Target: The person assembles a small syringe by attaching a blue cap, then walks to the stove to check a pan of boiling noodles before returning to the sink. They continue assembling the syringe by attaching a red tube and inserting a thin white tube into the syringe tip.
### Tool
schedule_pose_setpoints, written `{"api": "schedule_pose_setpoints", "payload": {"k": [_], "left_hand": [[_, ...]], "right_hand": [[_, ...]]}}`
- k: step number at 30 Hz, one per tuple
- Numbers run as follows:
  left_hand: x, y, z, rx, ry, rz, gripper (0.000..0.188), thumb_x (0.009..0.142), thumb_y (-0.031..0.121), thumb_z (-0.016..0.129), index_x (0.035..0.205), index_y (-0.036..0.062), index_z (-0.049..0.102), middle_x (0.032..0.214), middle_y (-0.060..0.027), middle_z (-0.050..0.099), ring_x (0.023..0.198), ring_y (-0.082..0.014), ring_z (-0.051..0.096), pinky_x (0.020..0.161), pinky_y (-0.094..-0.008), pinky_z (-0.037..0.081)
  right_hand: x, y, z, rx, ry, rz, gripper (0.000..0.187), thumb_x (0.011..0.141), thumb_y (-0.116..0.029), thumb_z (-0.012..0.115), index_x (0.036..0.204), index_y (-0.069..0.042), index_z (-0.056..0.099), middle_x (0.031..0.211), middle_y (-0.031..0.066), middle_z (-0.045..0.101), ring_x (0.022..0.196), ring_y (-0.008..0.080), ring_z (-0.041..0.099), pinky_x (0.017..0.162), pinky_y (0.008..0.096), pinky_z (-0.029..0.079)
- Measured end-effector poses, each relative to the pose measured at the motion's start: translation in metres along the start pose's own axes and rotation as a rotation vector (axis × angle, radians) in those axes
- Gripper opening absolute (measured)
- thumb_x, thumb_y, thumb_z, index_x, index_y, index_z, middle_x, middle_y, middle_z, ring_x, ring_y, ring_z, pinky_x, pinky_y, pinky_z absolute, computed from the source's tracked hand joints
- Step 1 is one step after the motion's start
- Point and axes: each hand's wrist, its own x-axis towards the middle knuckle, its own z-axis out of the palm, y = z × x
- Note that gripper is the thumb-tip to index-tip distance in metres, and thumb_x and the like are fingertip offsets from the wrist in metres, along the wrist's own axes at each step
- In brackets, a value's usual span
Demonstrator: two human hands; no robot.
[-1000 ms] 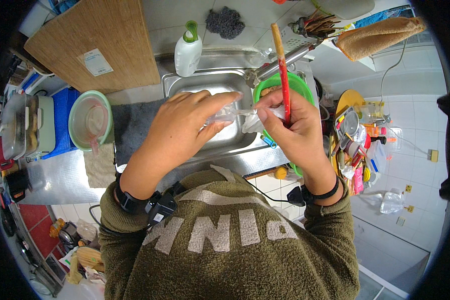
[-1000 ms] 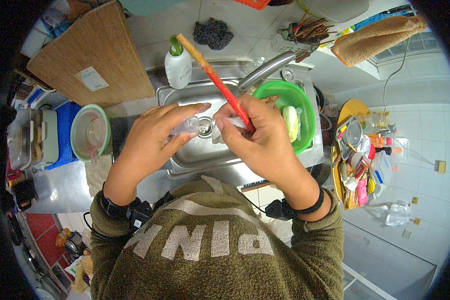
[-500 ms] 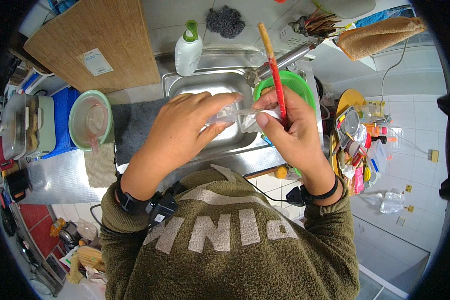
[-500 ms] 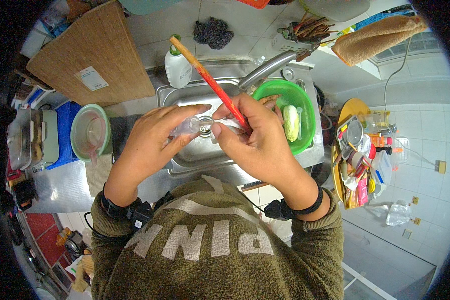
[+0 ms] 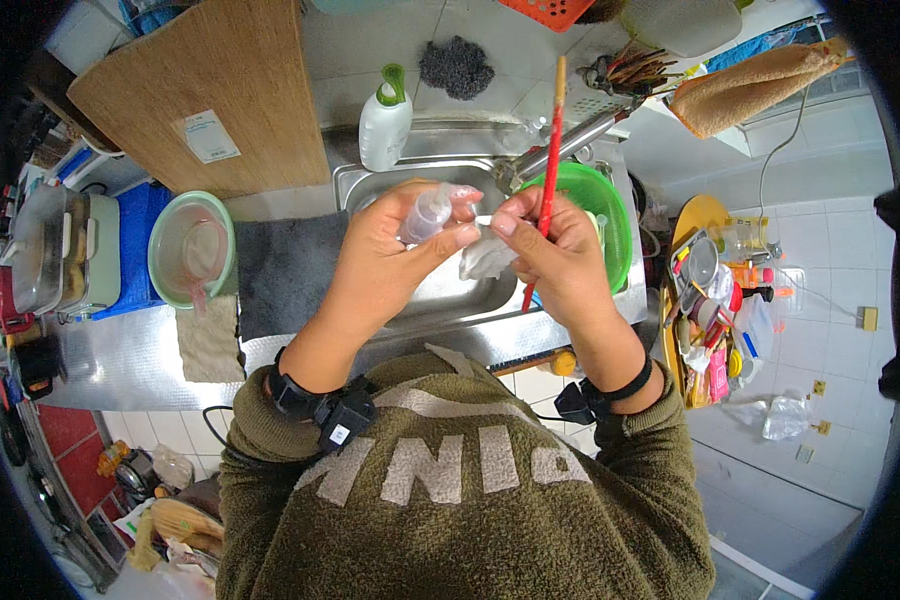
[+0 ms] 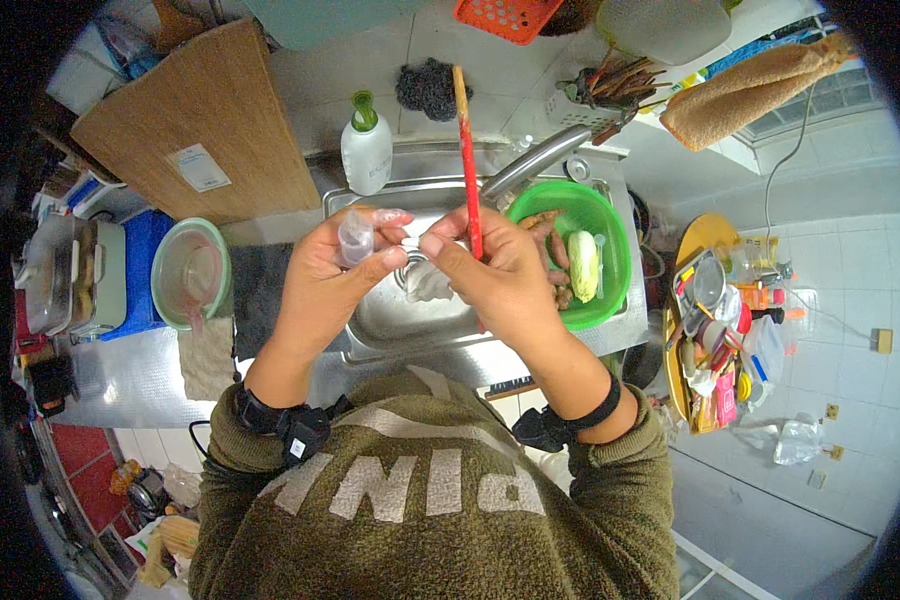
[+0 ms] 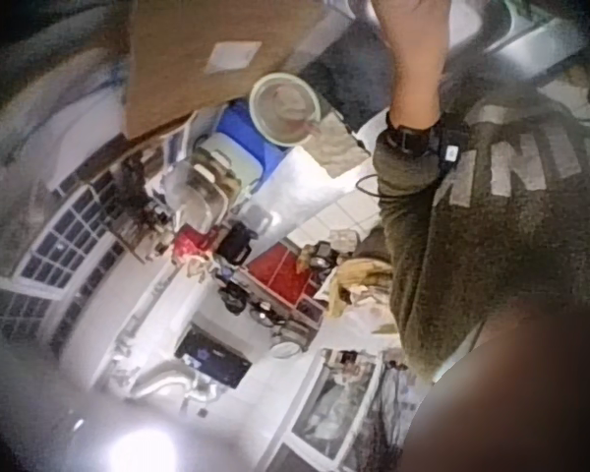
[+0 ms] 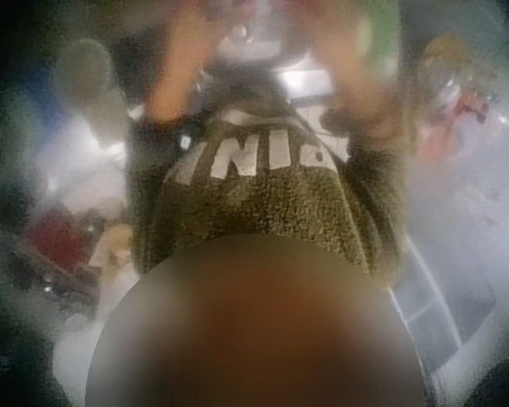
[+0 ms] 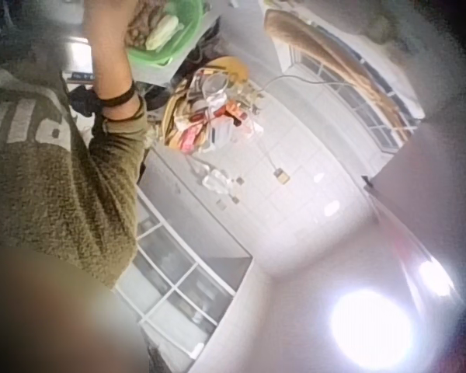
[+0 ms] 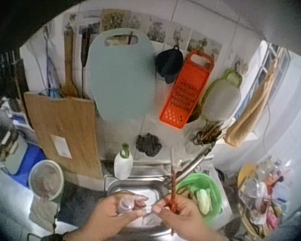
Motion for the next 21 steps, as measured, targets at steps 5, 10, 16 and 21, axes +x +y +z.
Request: {"api": "schedule_pose_setpoints", "payload": {"k": [5, 10, 16, 21], "left_hand": [[0.002, -0.005, -0.005, 0.303, 0.014, 0.116, 0.017, 0.081, 0.012, 0.071, 0.093, 0.0029, 0.063, 0.087, -0.0010, 0.062, 0.080, -0.0068, 0.055, 0.071, -0.0224, 0.044], [0.000, -0.022, -0.019, 0.432, -0.022, 0.143, 0.014, 0.083, 0.011, 0.069, 0.089, 0.0023, 0.061, 0.089, -0.0027, 0.060, 0.081, -0.0088, 0.055, 0.073, -0.0234, 0.045], [-0.009, -0.047, -0.039, 0.300, 0.040, -0.129, 0.013, 0.087, 0.013, 0.063, 0.094, 0.0033, 0.059, 0.086, -0.0020, 0.060, 0.074, -0.0088, 0.056, 0.069, -0.0241, 0.047], [-0.013, -0.063, -0.060, 0.296, 0.133, -0.201, 0.015, 0.088, 0.016, 0.061, 0.094, 0.0026, 0.059, 0.091, -0.0050, 0.064, 0.075, -0.0105, 0.059, 0.069, -0.0248, 0.048]], "right_hand": [[0.007, 0.017, 0.002, 0.087, -0.058, 0.108, 0.014, 0.088, -0.019, 0.064, 0.089, -0.006, 0.058, 0.066, -0.0070, 0.049, 0.051, -0.0004, 0.039, 0.044, 0.0168, 0.028], [0.014, 0.057, -0.011, 0.010, -0.199, 0.030, 0.019, 0.093, -0.022, 0.057, 0.101, -0.005, 0.057, 0.065, -0.0069, 0.044, 0.050, 0.0012, 0.033, 0.044, 0.0175, 0.023], [0.014, 0.175, -0.066, -0.366, -0.002, -0.133, 0.023, 0.095, -0.023, 0.051, 0.106, -0.004, 0.060, 0.075, -0.0011, 0.050, 0.061, 0.0076, 0.043, 0.053, 0.0217, 0.035], [-0.017, 0.259, -0.119, -0.777, 0.217, -0.191, 0.017, 0.089, -0.014, 0.055, 0.097, -0.001, 0.062, 0.081, 0.0138, 0.056, 0.075, 0.0282, 0.055, 0.066, 0.0353, 0.045]]}}
